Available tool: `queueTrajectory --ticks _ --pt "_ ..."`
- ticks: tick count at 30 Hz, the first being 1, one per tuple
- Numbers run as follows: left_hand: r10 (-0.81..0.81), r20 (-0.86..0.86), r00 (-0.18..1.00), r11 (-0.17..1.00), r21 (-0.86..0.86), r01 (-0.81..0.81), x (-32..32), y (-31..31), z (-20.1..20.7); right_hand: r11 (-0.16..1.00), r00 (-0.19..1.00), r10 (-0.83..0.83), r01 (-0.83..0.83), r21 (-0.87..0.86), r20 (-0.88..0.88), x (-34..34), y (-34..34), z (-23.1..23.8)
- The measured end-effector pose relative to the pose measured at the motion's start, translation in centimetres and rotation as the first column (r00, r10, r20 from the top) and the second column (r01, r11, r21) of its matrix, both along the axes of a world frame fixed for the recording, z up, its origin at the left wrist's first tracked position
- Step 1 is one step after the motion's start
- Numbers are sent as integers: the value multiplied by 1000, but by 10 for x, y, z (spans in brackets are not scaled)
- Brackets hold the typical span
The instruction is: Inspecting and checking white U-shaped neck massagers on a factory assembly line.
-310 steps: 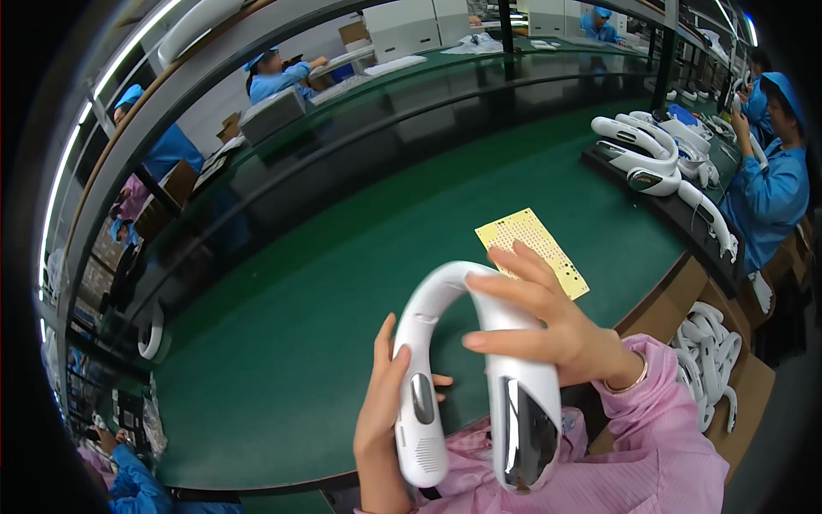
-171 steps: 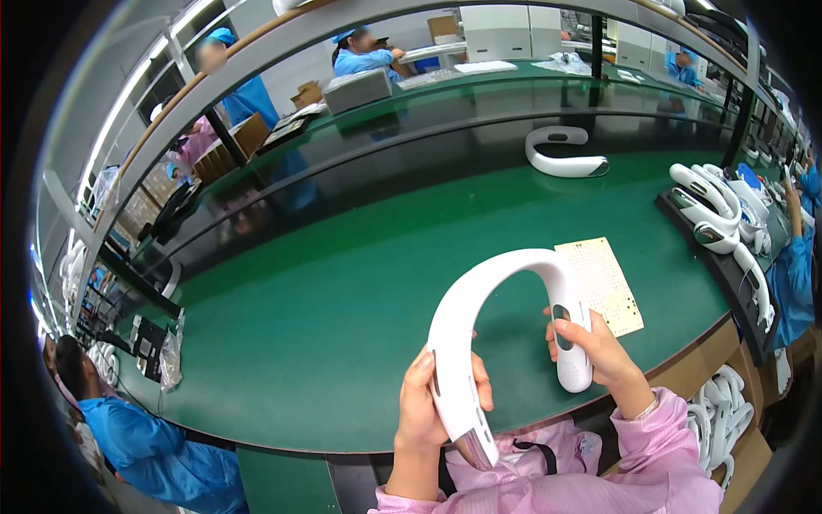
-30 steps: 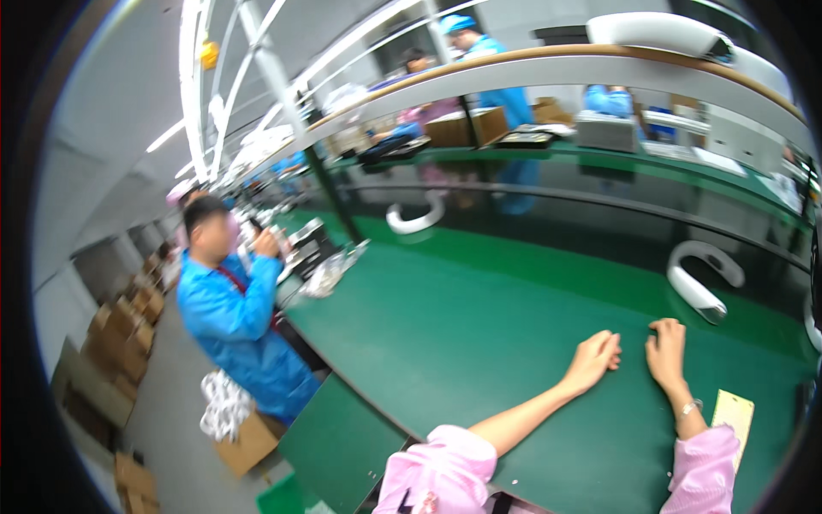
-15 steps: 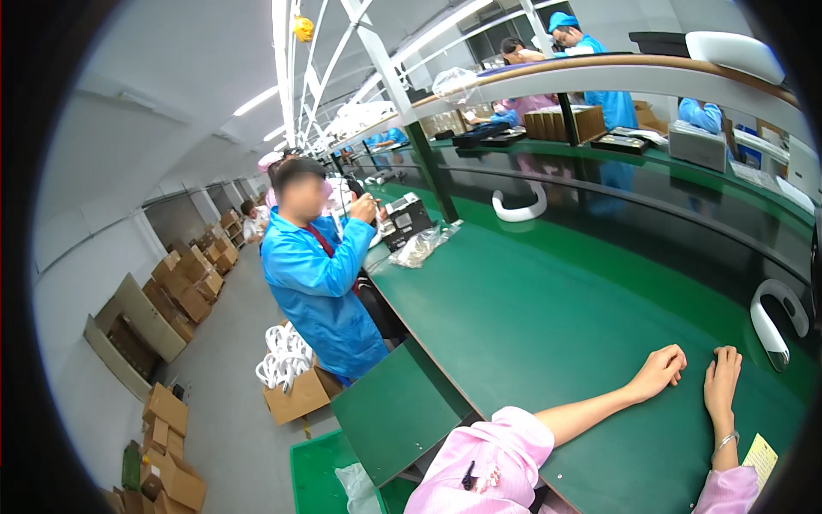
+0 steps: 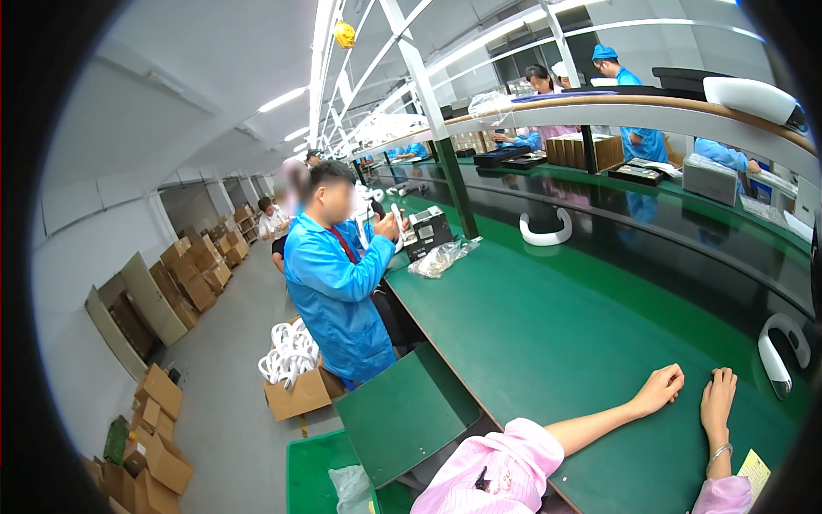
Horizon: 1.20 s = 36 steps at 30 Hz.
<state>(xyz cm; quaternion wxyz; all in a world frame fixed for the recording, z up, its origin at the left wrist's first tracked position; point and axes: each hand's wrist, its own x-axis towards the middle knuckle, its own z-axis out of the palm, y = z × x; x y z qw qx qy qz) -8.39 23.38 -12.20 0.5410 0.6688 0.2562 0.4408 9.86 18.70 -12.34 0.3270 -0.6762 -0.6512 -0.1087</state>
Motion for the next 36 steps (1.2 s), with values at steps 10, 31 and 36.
queueTrajectory --ticks 10,31,36 --pt "100 -118 988 980 183 -78 -6 -5 8 1000 1000 0 0 -14 -4 -4 -6 6" --pt "895 -343 283 425 850 -313 -167 208 16 998 1000 -4 2 -68 -27 -21 -7 28" --pt "977 -205 49 210 924 -319 -178 260 12 991 997 -58 51 -127 -53 -24 0 32"
